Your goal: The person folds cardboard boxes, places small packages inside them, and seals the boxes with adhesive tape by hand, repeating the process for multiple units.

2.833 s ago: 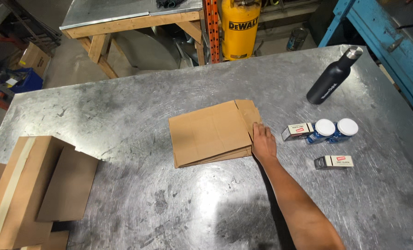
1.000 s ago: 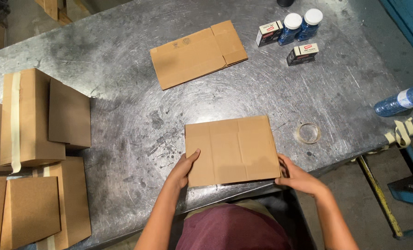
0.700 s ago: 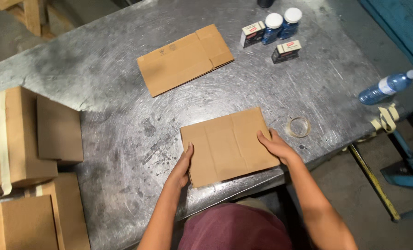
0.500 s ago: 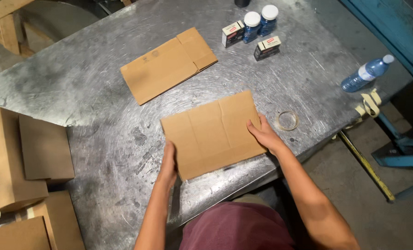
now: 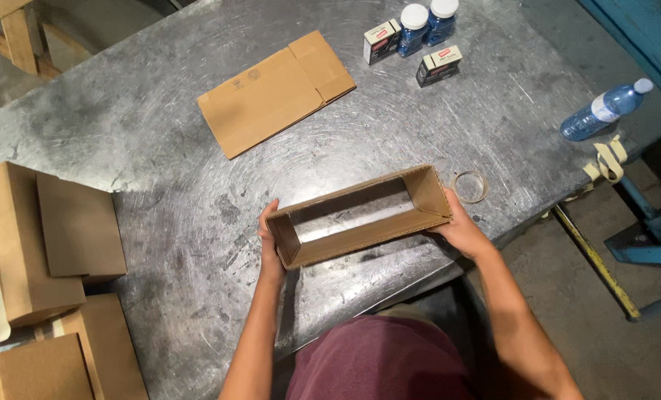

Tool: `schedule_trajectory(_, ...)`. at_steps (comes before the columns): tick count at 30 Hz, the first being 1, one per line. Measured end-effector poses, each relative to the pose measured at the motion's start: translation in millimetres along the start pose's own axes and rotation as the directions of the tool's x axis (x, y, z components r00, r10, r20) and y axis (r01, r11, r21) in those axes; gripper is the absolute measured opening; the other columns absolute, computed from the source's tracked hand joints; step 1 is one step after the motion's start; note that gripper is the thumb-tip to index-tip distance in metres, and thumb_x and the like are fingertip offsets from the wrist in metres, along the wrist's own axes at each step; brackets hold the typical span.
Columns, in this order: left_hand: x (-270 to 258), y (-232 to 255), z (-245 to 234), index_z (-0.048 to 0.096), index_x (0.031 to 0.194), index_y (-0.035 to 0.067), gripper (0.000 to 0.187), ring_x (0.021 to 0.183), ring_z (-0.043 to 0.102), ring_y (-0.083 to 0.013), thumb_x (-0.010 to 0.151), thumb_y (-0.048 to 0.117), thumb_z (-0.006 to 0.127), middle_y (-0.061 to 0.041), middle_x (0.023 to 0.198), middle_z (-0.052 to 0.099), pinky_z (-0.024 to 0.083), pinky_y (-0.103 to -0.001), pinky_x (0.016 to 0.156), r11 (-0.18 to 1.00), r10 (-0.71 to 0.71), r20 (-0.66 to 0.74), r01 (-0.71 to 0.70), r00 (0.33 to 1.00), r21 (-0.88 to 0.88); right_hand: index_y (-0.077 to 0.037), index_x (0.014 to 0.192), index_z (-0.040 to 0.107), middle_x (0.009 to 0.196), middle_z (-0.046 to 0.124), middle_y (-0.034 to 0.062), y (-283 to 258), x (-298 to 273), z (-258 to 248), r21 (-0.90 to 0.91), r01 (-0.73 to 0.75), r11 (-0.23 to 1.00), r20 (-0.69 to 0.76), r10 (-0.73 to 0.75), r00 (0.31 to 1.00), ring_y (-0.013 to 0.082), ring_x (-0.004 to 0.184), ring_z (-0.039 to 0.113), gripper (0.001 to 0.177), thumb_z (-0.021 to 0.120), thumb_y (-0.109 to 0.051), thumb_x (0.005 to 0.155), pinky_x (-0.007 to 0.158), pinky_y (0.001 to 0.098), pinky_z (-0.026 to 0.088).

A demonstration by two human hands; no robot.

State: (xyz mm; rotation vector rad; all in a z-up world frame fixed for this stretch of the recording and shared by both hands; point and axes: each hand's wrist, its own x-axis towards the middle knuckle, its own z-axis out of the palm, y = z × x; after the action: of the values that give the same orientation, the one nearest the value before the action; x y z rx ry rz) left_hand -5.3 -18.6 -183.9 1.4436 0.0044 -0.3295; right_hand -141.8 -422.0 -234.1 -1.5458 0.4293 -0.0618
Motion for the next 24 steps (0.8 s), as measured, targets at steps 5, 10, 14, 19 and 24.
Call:
schedule_trajectory(5,31.3,-24.5,-7.5,0.043,0.161,0.023,0.085,0.145,0.037,-0.0312,0.102,0.081,0.023,-0.014,0.157,0.04,0.029,-0.048,0.127,0.995,-0.093,-0.062,0.091,0.994,-0.035,-0.01,0.171,0.008,0.173,0.022,0.0233,-88.7,-17.5,30.1,-0.214,-0.248,0.945,0.087,0.271,0.959,0.0455,0.156,0.025,0.101,0.061,0.01,0.087,0.125,0.0608,0.027)
schedule_trajectory(10,14.3,18.3,21.8,0.048,0.156,0.025,0.085,0.128,0.052,-0.0255,0.101,0.082,0.018,-0.01,0.138,0.056,0.046,-0.044,0.113,0.974,-0.221,-0.04,0.217,0.975,-0.069,-0.012,0.171,0.006,0.17,0.019,0.0314,-130.4,-33.0,43.0,-0.124,-0.148,0.981,0.059,0.157,0.986,0.0525,0.149,0.032,0.114,0.077,-0.002,0.082,0.115,0.0597,0.04)
schedule_trajectory(14,7.7,32.8,26.9,0.052,0.149,0.016,0.076,0.144,0.037,-0.0269,0.109,0.069,0.015,-0.013,0.147,0.05,0.025,-0.045,0.126,0.993,-0.096,-0.013,0.097,0.995,0.071,-0.015,0.171,0.012,0.169,0.019,0.033,-154.5,-39.6,49.5,-0.267,-0.105,0.958,0.069,0.128,0.989,0.0596,0.148,0.026,0.1,0.071,-0.026,0.09,0.118,0.0673,0.035)
schedule_trajectory(19,34.2,1.9,8.7,0.069,0.126,0.013,0.046,0.111,0.057,-0.0181,0.099,0.05,0.074,-0.004,0.111,0.065,0.047,-0.036,0.099,0.983,-0.124,-0.072,0.132,0.99,0.125,-0.01,0.162,0.043,0.164,0.042,0.025,-147.1,-38.5,58.7,-0.379,-0.04,0.924,-0.074,0.013,0.997,0.046,0.152,0.035,0.064,0.053,-0.043,0.108,0.12,0.0601,0.034)
schedule_trajectory(24,28.7,57.4,17.4,0.064,0.12,0.006,0.066,0.093,0.067,-0.023,0.078,0.046,0.096,-0.012,0.103,0.067,0.056,-0.035,0.078,0.939,-0.217,-0.069,0.227,0.974,0.258,-0.021,0.149,0.063,0.154,0.057,0.0213,-139.2,-32.1,60.3,-0.365,-0.122,0.923,-0.156,0.068,0.985,0.0403,0.143,0.05,0.053,0.071,-0.036,0.098,0.113,0.0487,0.044)
